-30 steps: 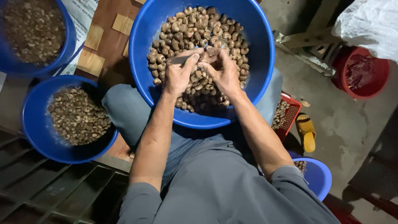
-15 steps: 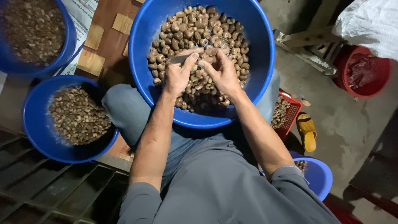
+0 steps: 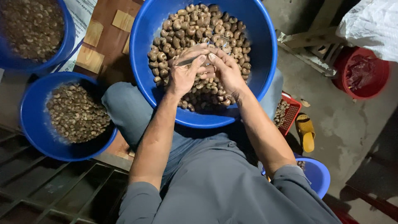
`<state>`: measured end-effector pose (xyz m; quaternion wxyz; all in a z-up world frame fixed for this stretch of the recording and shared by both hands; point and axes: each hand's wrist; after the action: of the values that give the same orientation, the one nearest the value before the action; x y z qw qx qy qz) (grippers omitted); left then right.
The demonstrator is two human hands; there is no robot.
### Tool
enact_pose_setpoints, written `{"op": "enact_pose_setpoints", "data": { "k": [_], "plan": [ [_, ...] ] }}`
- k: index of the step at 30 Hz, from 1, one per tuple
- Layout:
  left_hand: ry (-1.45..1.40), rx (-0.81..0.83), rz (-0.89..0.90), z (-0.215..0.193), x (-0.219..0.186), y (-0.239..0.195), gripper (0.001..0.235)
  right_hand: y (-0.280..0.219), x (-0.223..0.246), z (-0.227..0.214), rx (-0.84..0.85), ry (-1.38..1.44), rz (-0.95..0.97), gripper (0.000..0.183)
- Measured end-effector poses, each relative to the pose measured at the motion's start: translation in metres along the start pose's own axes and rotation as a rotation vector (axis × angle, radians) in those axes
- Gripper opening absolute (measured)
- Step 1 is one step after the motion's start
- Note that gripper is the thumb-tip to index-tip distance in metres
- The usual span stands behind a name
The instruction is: Cleaning individual nuts using a small hand tool
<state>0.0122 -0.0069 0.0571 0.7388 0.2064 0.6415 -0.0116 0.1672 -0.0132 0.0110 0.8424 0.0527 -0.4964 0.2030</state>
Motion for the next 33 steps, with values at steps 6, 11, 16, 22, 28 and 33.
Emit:
{"op": "enact_pose_setpoints", "data": {
  "k": [6,11,16,22,28,33],
  "plan": [
    [-0.078,-0.121,-0.029,0.0,0.006,0.003,0.015,-0.001,0.002,-0.003,-0.03,0.154,0.036,0.035],
    [-0.029,0.026,0.103,-0.006,0.027,0.002,0.014,-0.002,0.005,-0.008,-0.002,0.215,0.068,0.036],
    [-0.025,0.017,0.109,-0.005,0.02,0.003,0.014,-0.001,0.004,-0.011,0.015,0.21,0.064,0.037],
    [0.017,-0.002,-0.009,-0.015,0.045,-0.006,0.015,-0.021,0.031,0.003,-0.094,-0.124,-0.053,0.031],
    [-0.065,-0.051,-0.135,-0.024,0.053,-0.007,0.033,-0.129,0.067,-0.041,-0.751,-0.879,-0.222,0.016],
    [-0.122,-0.111,-0.294,-0.019,0.068,-0.01,0.034,-0.281,0.01,-0.142,-1.007,-0.825,-0.325,0.02]
  ]
}}
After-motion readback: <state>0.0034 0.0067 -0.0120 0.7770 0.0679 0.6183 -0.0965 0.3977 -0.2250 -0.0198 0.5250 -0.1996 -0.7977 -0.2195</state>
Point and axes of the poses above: each hand's wrist, its own y-axis towards the middle knuckle, its own z-axis out of the palm, x = y × z, and after that the axes turned 12 degrees about x, right-handed
